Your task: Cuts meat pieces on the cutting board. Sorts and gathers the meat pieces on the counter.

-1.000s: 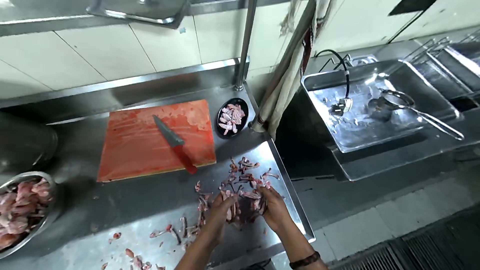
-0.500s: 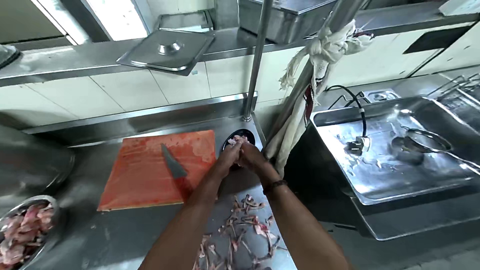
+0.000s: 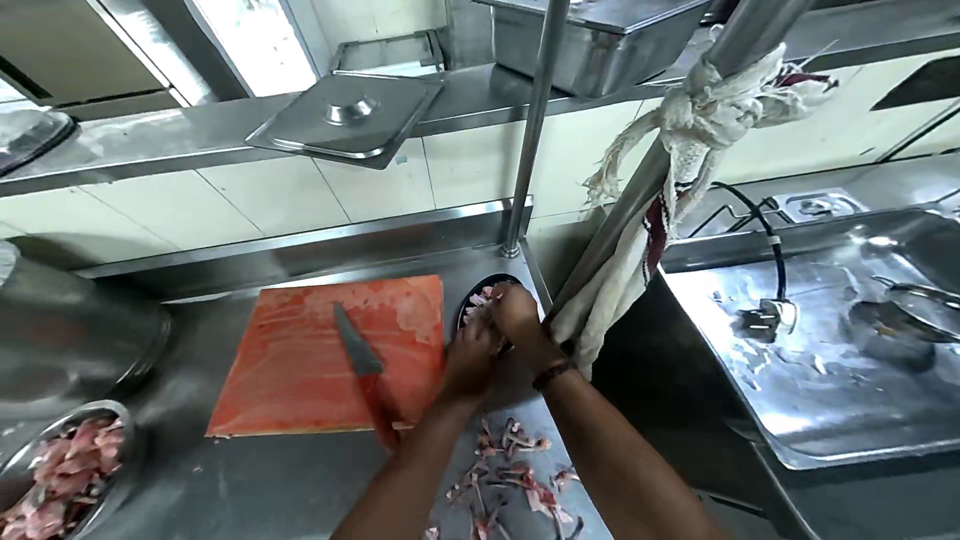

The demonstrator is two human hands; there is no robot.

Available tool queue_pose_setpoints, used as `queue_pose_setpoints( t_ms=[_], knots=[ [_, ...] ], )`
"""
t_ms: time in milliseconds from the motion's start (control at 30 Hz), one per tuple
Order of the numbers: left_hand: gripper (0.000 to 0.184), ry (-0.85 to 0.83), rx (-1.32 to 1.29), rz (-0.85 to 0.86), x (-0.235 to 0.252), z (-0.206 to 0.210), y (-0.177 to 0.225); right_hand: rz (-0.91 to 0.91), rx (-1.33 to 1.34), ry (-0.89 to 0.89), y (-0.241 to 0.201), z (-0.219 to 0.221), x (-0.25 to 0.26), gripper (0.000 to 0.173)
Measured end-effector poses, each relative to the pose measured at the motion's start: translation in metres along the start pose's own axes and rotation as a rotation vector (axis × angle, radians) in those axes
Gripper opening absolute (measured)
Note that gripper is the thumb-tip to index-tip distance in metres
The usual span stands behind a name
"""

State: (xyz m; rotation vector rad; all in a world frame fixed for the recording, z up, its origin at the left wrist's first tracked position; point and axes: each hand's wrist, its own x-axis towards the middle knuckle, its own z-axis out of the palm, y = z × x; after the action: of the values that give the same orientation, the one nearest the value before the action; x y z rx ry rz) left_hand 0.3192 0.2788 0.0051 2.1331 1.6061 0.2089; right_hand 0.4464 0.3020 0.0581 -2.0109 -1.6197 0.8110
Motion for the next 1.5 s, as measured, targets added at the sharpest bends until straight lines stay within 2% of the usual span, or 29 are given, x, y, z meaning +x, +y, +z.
queue_pose_setpoints(
  t_ms=[67, 167, 333, 500, 700, 900, 1100, 1200, 1300, 1500],
  knots=[
    [0.046, -0.015, 0.025, 0.001, -0.002, 0.004, -0.002, 0.046, -0.116, -0.100, -0.002, 0.006, 0.030, 0.022],
    [0.039, 0.059, 0.007, 0.019, -0.002, 0.015, -0.012, 0.031, -0.237, -0.209, 0.016, 0.021, 0.064, 0.022],
    [0.035, 0.079, -0.059, -0.004, -0.002, 0.015, -0.015, -0.031, -0.082, -0.212, 0.007, -0.001, 0.041, 0.017],
    [0.030, 0.106, -0.056, -0.038, -0.001, 0.018, -0.016, -0.048, -0.142, -0.300, 0.009, 0.004, 0.046, 0.019],
    [0.032, 0.045, 0.030, -0.040, -0.002, 0.025, -0.016, -0.093, -0.091, -0.162, 0.026, 0.023, 0.042, 0.026],
    [0.044, 0.021, 0.083, -0.065, -0.004, 0.019, -0.006, 0.016, -0.382, -0.336, -0.011, 0.020, 0.063, 0.025],
    [0.046, 0.005, 0.053, -0.068, -0.003, 0.020, -0.005, -0.171, -0.456, -0.347, 0.013, 0.033, 0.075, 0.020],
    [0.049, 0.030, 0.059, -0.056, -0.002, 0.025, -0.008, -0.188, -0.460, -0.374, 0.013, 0.038, 0.084, 0.019],
    [0.047, 0.037, 0.040, -0.053, -0.003, 0.023, -0.008, -0.159, -0.379, -0.344, 0.008, 0.026, 0.071, 0.021],
    [0.040, 0.052, -0.068, -0.091, 0.000, 0.026, -0.011, -0.115, -0.134, -0.104, 0.000, -0.021, 0.033, 0.020]
  ],
)
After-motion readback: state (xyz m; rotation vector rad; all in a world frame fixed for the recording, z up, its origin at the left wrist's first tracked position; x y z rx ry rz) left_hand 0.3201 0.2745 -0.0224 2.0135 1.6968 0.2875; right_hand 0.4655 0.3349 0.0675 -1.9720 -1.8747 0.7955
